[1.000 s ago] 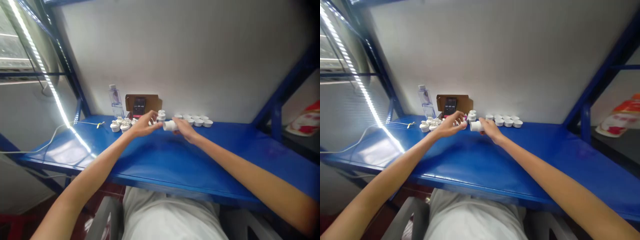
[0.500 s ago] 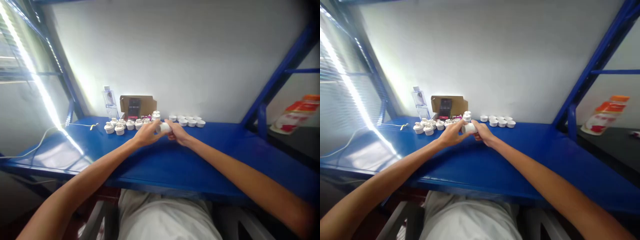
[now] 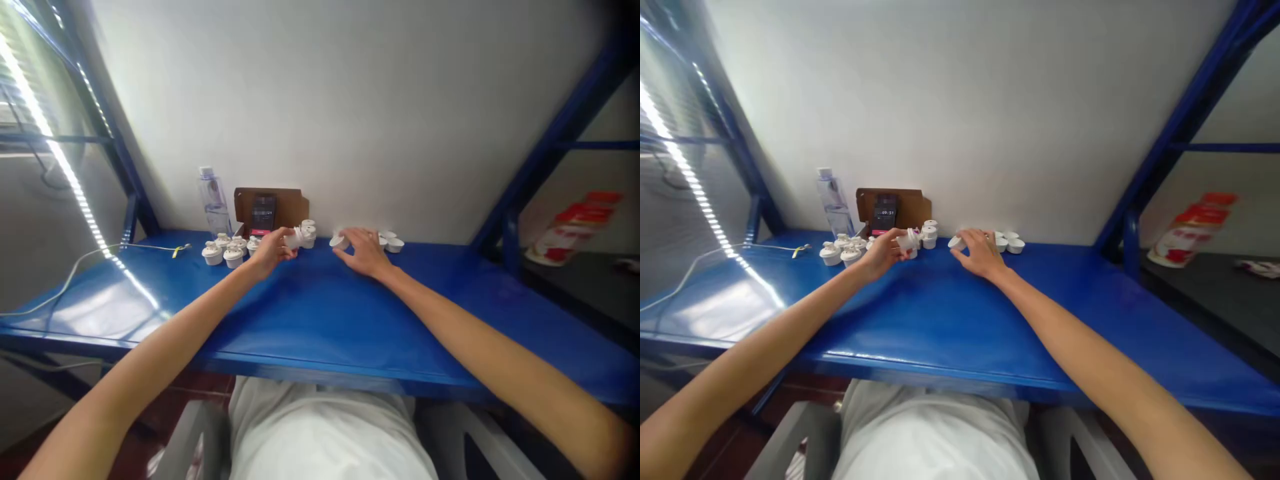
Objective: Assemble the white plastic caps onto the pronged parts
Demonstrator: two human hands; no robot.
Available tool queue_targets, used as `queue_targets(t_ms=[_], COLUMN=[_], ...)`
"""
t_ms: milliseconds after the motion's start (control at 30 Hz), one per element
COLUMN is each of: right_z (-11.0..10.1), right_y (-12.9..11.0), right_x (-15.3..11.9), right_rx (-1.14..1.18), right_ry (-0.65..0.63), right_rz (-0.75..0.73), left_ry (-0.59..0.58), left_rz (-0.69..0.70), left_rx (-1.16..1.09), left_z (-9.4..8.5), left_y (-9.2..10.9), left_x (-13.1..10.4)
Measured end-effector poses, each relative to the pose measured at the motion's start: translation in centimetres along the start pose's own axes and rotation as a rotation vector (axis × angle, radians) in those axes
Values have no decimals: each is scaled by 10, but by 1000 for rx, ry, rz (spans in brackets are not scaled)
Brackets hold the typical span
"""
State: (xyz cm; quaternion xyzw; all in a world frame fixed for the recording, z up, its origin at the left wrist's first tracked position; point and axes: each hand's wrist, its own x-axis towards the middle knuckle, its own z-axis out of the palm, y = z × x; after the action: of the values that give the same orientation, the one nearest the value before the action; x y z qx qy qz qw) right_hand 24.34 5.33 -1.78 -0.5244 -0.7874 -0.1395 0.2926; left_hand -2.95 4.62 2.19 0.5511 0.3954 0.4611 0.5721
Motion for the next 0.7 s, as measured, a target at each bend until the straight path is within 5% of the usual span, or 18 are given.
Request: queue_targets(t_ms=[267, 700], right_z=[17, 17], right_y=[12, 6], right_x=[1, 0], right_rx=[-126, -61], right_ry=[-152, -109], right_rz=[98, -24], left_ry=[-235, -286], left_rz=[12, 101], left_rx=[59, 275], left_z=[3, -1], left_y=[2, 6], left_x=[-5, -7])
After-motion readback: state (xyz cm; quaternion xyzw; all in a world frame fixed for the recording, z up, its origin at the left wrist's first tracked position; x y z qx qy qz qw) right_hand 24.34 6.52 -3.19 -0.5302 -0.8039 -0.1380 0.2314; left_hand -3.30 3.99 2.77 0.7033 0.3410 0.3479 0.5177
